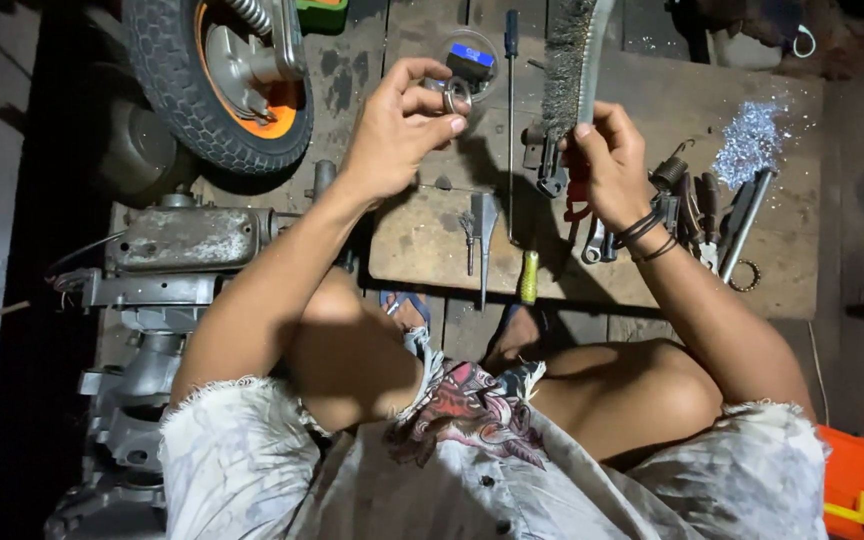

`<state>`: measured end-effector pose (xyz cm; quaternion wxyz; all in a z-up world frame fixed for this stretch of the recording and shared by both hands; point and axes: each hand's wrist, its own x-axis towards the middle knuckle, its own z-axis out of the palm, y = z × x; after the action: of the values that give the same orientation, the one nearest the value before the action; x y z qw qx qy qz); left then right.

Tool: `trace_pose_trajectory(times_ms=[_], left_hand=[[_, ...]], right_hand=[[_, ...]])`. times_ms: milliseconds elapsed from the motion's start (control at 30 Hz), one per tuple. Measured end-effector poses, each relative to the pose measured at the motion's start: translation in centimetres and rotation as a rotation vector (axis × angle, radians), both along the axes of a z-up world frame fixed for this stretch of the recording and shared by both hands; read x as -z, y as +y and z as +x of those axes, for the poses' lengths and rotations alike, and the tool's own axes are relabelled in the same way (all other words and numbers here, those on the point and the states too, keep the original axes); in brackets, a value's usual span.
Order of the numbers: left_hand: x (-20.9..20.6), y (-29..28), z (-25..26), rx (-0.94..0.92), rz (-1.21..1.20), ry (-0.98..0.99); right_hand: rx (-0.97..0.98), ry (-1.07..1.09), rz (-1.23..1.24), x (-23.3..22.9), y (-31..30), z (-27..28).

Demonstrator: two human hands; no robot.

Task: The person sits cross-legged on the floor and uses a metal file to smooth the edges of small metal rings held in their left hand. They repeatedly file the rings and place them into a small metal container on the wooden table.

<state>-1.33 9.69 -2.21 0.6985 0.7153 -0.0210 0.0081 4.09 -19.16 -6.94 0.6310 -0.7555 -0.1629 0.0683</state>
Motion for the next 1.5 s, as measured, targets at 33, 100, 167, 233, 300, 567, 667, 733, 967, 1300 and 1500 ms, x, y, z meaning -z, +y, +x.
trace_pose_trajectory(times_ms=[33, 100, 167, 233, 300, 567, 667, 733, 967, 1300, 1500], left_hand=[[0.1, 0.0, -0.1, 0.003, -0.001, 0.002], [0.3, -0.2, -0.3, 0.016, 0.066, -0.135], [-0.2, -0.6, -0.5, 0.005, 0.126, -0.136], [-0.3, -0.8, -0.6, -0.009, 0.186, -0.136], [0.3, -0.9, -0.4, 0.014, 0.205, -0.175], [3.2, 0.3, 2.2, -0.063, 0.426, 0.016], [4.1, 1.5, 3.0, -0.147, 0.512, 0.09], [4.7, 2.3, 3.5, -0.191, 0.557, 0.089], [8.6, 1.1, 8.1, -0.213, 0.666, -0.29], [11.5, 0.1, 12.2, -0.13, 1.229, -0.143], [10.4, 0.7, 12.1, -0.204, 1.148, -0.219]], right_hand=[[0.003, 0.002, -0.001, -0.1, 0.0, -0.1], [-0.037, -0.116, -0.067, -0.2, -0.1, -0.3], [-0.043, -0.137, -0.08, -0.2, -0.4, -0.5], [-0.052, -0.157, -0.091, -0.1, -0.7, -0.5], [-0.01, -0.173, -0.133, 0.2, -1.2, -0.4], [-0.007, 0.132, -0.098, 1.7, -2.1, -0.6], [-0.033, 0.122, -0.153, 2.4, -1.9, -0.4], [-0.026, 0.139, -0.182, 2.5, -1.4, -0.2], [0.043, 0.09, -0.195, 2.7, -2.2, 0.6], [0.16, 0.193, -0.053, 2.7, -5.1, 0.8], [0.154, 0.146, -0.076, 2.6, -5.7, 1.1]])
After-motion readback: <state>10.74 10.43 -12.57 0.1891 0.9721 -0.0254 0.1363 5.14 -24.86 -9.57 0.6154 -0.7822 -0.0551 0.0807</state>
